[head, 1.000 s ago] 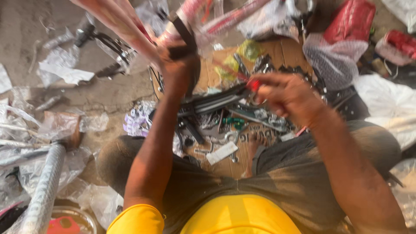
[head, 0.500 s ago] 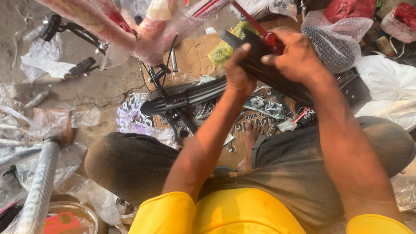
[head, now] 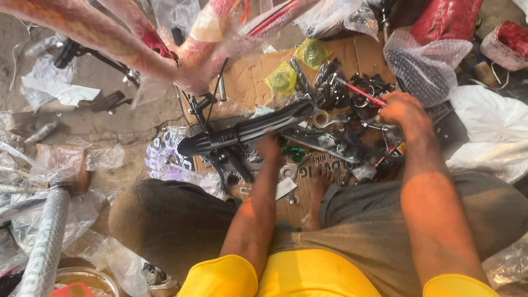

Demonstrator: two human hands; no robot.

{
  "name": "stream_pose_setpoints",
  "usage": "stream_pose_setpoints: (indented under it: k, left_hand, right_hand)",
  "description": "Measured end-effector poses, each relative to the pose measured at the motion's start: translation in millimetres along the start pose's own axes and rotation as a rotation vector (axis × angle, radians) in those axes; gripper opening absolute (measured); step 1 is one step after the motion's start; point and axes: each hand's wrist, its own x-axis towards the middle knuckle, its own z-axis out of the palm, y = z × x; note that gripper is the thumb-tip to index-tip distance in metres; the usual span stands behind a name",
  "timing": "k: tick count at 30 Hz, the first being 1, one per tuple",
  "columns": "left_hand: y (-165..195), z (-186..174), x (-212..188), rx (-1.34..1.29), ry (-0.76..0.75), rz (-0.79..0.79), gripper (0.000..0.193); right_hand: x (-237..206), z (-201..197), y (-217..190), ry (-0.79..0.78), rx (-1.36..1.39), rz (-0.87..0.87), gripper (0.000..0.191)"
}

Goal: The person assembles a bicycle by attaching pedals and a rear fender to the frame. They use an Allen key to tighten the pedals and a screwdriver to secure the fender.

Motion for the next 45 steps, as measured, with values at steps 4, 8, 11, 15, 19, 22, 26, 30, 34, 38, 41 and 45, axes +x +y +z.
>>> stream_pose_setpoints:
  k: [4, 8, 11, 15, 19, 22, 26, 30, 34, 38, 41, 45]
  left_hand:
    - [-43.5, -27.5, 25.2, -0.938, 0.467, -1.027, 0.044]
    - [-51.1, -45.1, 41.4, -1.415, 0.465, -1.053, 0.023]
    - [-58.9, -50.9, 43.6, -1.511, 0.338, -1.052, 0.02]
    - [-64.1, -63.8, 50.3, -1.426, 0.225, -0.987, 0.022]
    - [-56.3, -80.4, 47.6, -1.436, 0.253, -0.926, 0.023]
    - [-46.4, -83.2, 24.6, -1.431, 0.276, -0.824, 0.023]
    - [-28.0, -73.3, -10.4, -1.511, 0.201, -0.655, 0.025]
    - [-1.2, -80.1, -14.9, -1.71, 0.007, -0.447, 0.028]
    - [35.9, -123.9, 6.1, -1.963, -0.226, -0.099, 0.031]
    - [91.6, -185.8, 5.6, -2.06, -0.172, 0.395, 0.006]
    - [127.7, -220.9, -3.1, -2.004, -0.011, 0.56, 0.009]
    - [141.3, -238.1, -20.0, -1.784, -0.147, 0.653, 0.016]
  right_hand:
    - [-17.8, -21.1, -55.7, 0.041, 0.198, -0.17, 0.052]
    - [-37.0, -43.2, -109.3, 0.14, 0.056, -0.301, 0.053]
    - [-48.4, -46.3, -133.4, 0.194, 0.1, -0.369, 0.046]
    - [-55.5, -38.1, -149.4, 0.226, 0.076, -0.454, 0.045]
    - [-67.9, -31.4, -147.7, 0.25, 0.105, -0.529, 0.052]
    - [-80.1, -32.8, -146.4, 0.312, 0.19, -0.573, 0.04]
    - [-96.2, -35.9, -157.2, 0.35, 0.24, -0.614, 0.037]
    - [-118.1, -36.4, -174.0, 0.399, 0.258, -0.671, 0.04]
    - [-139.6, -54.5, -192.8, 0.314, 0.415, -0.591, 0.032]
    - [-163.0, -84.1, -201.2, -0.196, 1.108, -0.975, 0.052]
    - [-180.1, -98.3, -198.5, -0.321, 1.233, -0.912, 0.057]
    - [-185.7, -93.9, -197.3, -0.627, 1.535, -0.988, 0.06]
